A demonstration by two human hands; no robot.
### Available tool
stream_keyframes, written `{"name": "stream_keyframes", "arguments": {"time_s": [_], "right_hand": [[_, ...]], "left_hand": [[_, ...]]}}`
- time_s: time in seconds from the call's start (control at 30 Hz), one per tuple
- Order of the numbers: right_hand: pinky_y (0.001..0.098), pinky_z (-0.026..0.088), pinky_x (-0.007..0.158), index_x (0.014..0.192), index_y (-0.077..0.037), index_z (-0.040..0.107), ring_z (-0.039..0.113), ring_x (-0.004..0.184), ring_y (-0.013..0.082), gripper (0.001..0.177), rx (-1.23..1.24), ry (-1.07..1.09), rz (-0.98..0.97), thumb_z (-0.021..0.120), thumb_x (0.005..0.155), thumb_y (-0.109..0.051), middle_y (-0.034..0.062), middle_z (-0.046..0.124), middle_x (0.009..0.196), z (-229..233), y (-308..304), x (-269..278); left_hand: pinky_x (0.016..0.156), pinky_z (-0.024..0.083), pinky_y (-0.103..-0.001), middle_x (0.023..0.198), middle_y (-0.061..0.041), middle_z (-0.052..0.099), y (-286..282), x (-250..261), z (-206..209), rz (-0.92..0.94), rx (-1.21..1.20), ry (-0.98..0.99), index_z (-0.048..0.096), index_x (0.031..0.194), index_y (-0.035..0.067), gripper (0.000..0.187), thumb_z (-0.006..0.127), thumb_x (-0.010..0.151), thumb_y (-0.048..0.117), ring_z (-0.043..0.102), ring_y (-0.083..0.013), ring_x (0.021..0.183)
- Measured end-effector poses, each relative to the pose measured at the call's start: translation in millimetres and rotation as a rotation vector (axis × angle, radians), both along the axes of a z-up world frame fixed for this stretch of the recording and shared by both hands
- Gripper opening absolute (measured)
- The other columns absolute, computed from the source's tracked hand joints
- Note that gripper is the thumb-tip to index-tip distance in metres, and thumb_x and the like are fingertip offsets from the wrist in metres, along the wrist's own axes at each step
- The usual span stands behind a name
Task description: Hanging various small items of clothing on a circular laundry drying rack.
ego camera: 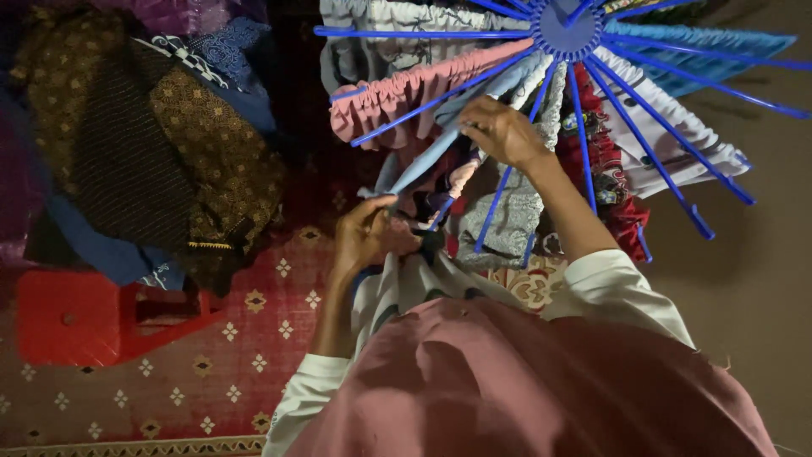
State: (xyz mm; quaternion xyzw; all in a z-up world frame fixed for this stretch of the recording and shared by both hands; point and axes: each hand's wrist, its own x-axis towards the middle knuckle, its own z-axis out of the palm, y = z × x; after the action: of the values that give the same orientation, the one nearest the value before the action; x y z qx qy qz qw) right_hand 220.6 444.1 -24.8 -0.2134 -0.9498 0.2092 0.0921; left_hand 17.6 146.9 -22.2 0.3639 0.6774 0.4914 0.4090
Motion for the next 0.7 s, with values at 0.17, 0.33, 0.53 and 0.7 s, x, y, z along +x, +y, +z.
{"name": "stream_keyframes", "arguments": {"time_s": [0.17, 0.33, 0.53, 0.7], "right_hand": [[0.0405, 0.059, 0.097, 0.113, -0.013, 0.076, 0.068, 0.113, 0.0293, 0.020, 0.032, 0.021, -0.039, 0.069, 0.100, -0.027, 0.0085, 0.069, 0.131, -13.5, 10.4, 9.4], [0.0376, 0.058, 0.087, 0.115, -0.009, 0.071, 0.068, 0.108, 0.0267, 0.022, 0.039, -0.044, -0.068, 0.066, 0.096, -0.020, 0.0122, 0.067, 0.130, -26.4, 26.4, 22.8], [0.0281, 0.053, 0.079, 0.114, -0.010, 0.055, 0.064, 0.087, 0.0132, 0.028, 0.309, -0.317, -0.258, 0.058, 0.096, -0.030, 0.0019, 0.058, 0.105, -89.1, 67.3, 40.1], [0.0488, 0.058, 0.071, 0.121, -0.007, 0.063, 0.069, 0.084, 0.0388, 0.029, 0.422, 0.025, -0.470, 0.068, 0.101, -0.027, 0.0251, 0.062, 0.129, -80.0, 78.4, 70.3]], "left_hand": [[0.074, 0.049, -0.024, 0.098, -0.002, 0.070, 19.9, 12.2, -4.6, -0.026, 0.139, 0.077, 0.070, 0.127, 0.008, 0.032, 0.060, 0.099, -0.002, 0.060, -0.0074, 0.084], [0.074, 0.050, -0.024, 0.097, -0.003, 0.071, 37.0, 28.3, -24.9, -0.035, 0.069, 0.026, 0.069, 0.130, 0.008, 0.035, 0.059, 0.099, -0.003, 0.059, -0.0077, 0.082], [0.091, 0.054, -0.029, 0.119, -0.010, 0.074, 47.5, 35.7, -17.6, -0.034, 0.141, 0.083, 0.065, 0.133, 0.007, 0.036, 0.059, 0.098, -0.002, 0.069, -0.0160, 0.104], [0.098, 0.054, -0.033, 0.128, -0.015, 0.070, 38.8, 41.6, -18.2, -0.085, 0.157, 0.207, 0.063, 0.134, 0.006, 0.040, 0.060, 0.095, -0.001, 0.070, -0.0263, 0.115]]}}
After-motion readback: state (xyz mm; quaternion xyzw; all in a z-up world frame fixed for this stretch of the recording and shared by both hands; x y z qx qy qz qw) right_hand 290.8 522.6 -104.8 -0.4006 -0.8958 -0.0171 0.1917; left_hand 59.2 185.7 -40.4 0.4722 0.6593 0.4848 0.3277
